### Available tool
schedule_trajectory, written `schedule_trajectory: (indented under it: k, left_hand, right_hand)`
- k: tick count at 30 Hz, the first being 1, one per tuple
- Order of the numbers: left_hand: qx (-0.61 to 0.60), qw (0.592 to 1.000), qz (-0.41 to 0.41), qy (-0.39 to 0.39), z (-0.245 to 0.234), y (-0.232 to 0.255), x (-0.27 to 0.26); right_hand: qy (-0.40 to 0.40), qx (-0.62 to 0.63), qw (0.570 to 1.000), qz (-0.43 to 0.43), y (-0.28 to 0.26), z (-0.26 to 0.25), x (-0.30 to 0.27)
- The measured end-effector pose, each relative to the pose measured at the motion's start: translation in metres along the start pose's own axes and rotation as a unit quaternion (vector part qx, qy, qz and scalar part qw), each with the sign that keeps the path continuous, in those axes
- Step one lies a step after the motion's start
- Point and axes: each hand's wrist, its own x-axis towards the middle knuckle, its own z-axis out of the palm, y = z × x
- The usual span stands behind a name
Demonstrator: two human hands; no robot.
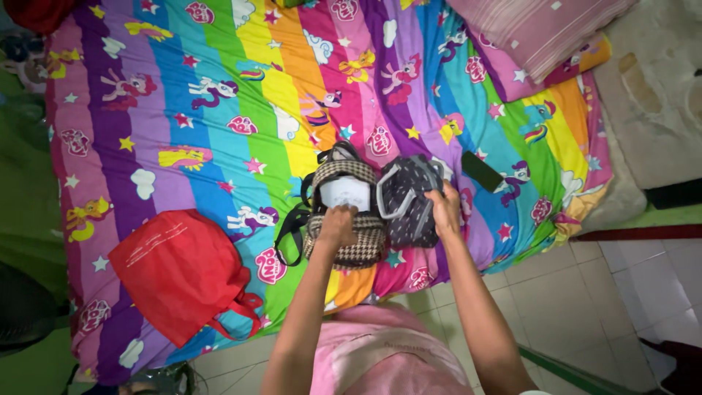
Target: The person folds a black garment on a bed and places it into a small patterned backpack, then gathers a notebook, papers, and a pouch from a dresser and places them into the backpack, arranging the packed items on the bed.
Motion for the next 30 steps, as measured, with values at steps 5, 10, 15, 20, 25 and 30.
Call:
schedule_trajectory:
  k: [5,10,15,20,25,30]
  left_hand:
    - [-0.124,0.985,0.035,0.115,-0.021,0.019,-0.022]
    - [-0.242,0.940,0.116,0.209,-0.033,0.075,-0.045]
    - [-0.306,0.894,0.053,0.323,-0.028,0.120,-0.063]
    - [-0.437,0.783,-0.070,0.438,-0.044,0.109,-0.067]
    - [-0.521,0.725,-0.062,0.447,-0.077,0.043,-0.097]
    - [-0.701,0.576,-0.005,0.422,-0.097,-0.016,-0.138]
  right_hand:
    - [-0.034,0.032,0.998,0.047,-0.040,0.007,-0.017]
    - [-0.001,0.049,0.998,0.041,-0.090,0.043,-0.036]
    - [-0.025,0.120,0.991,0.047,-0.121,0.062,-0.040]
    - [-0.147,-0.008,0.988,0.046,-0.145,0.048,-0.056]
    - [-0.116,-0.082,0.988,-0.055,-0.167,0.032,-0.043]
    - [-0.263,-0.057,0.963,0.030,-0.158,0.058,-0.035]
